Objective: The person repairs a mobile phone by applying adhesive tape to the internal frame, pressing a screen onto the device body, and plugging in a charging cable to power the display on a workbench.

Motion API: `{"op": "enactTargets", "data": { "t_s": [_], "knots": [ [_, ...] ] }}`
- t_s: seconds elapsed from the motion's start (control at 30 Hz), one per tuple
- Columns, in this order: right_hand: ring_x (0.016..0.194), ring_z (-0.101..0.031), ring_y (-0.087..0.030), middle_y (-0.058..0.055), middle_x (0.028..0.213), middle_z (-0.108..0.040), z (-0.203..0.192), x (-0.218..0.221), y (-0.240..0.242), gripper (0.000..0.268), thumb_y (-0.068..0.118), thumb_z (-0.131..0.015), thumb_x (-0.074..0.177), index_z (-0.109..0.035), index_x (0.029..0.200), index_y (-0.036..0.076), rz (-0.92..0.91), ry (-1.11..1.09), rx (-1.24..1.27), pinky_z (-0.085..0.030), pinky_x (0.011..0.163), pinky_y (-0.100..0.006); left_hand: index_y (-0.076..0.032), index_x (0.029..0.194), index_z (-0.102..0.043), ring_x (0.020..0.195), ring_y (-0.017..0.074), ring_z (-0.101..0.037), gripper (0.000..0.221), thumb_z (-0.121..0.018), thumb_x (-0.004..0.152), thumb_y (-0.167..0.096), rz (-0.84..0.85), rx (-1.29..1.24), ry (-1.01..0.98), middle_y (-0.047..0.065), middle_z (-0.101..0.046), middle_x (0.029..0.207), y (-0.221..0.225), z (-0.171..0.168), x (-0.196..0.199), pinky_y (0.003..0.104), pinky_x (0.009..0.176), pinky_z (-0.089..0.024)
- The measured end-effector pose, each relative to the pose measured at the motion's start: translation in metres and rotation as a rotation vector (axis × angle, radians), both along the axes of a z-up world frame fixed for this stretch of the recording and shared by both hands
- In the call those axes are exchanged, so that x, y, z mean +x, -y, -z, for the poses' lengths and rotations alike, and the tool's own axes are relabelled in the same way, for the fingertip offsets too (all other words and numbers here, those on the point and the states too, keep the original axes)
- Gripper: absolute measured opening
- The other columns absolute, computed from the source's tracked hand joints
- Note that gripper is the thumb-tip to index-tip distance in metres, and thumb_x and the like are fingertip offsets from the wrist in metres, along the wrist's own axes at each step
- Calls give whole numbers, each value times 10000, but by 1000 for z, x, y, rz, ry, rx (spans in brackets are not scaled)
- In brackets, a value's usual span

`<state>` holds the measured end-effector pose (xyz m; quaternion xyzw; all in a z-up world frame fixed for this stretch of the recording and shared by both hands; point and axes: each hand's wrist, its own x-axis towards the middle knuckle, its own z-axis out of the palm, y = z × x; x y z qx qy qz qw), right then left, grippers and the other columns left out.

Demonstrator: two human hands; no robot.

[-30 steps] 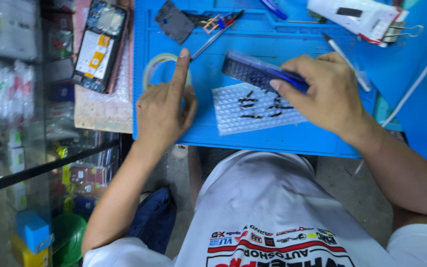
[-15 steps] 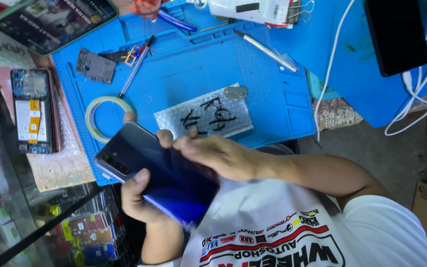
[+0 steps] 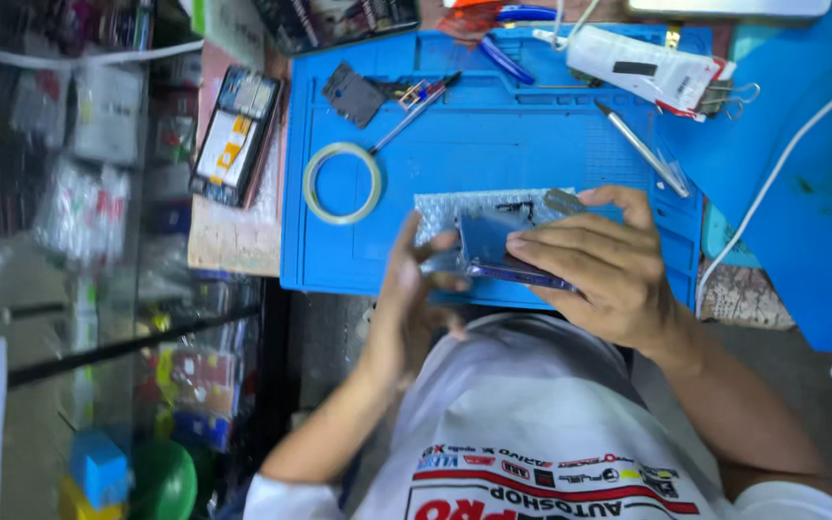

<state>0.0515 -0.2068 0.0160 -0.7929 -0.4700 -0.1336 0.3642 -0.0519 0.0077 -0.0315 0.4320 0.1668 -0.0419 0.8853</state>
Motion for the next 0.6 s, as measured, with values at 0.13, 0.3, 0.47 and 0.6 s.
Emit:
{"op": "enactTargets", "data": {
  "t_s": [0.13, 0.3, 0.47, 0.6],
  "knots": [
    [944, -717, -182, -46, 1062, -766, 16, 7, 8, 437, 153, -893, 717, -757, 1127, 85, -69, -20, 4, -399, 1049, -497, 2, 1457, -495, 1323, 300, -531, 593, -722, 966, -239, -81, 1161, 574, 218, -534, 1465, 0, -12, -3, 470, 1019, -500],
    [1008, -730, -178, -34, 1116, -756, 13, 12, -2, 396, 138, -862, 844, -655, 1179, 88, -47, -43, 51, -454, 1083, -464, -39, 1228, -661, 1146, 253, -695, 266, -752, 978, -19, -61, 1073, 810, 134, -692, 1255, 0, -14, 31, 439, 1078, -553],
    [967, -744, -193, -59, 1134, -735, 14, 16, 1, 351, 94, -831, 929, -621, 1199, 170, -72, 250, 69, -467, 1058, -458, -19, 1169, -670, 1115, 286, -710, 229, -737, 952, 13, -1, 1030, 769, 155, -698, 1197, 1, -21, 37, 359, 978, -584],
    [919, -754, -205, -63, 1114, -737, 18, 17, 5, 347, 99, -808, 913, -646, 1201, 206, -81, 305, 33, -457, 1032, -468, -25, 1180, -676, 1118, 277, -703, 249, -757, 945, -10, -5, 1047, 766, 142, -695, 1207, 0, -26, 37, 361, 976, -578]
  ]
}}
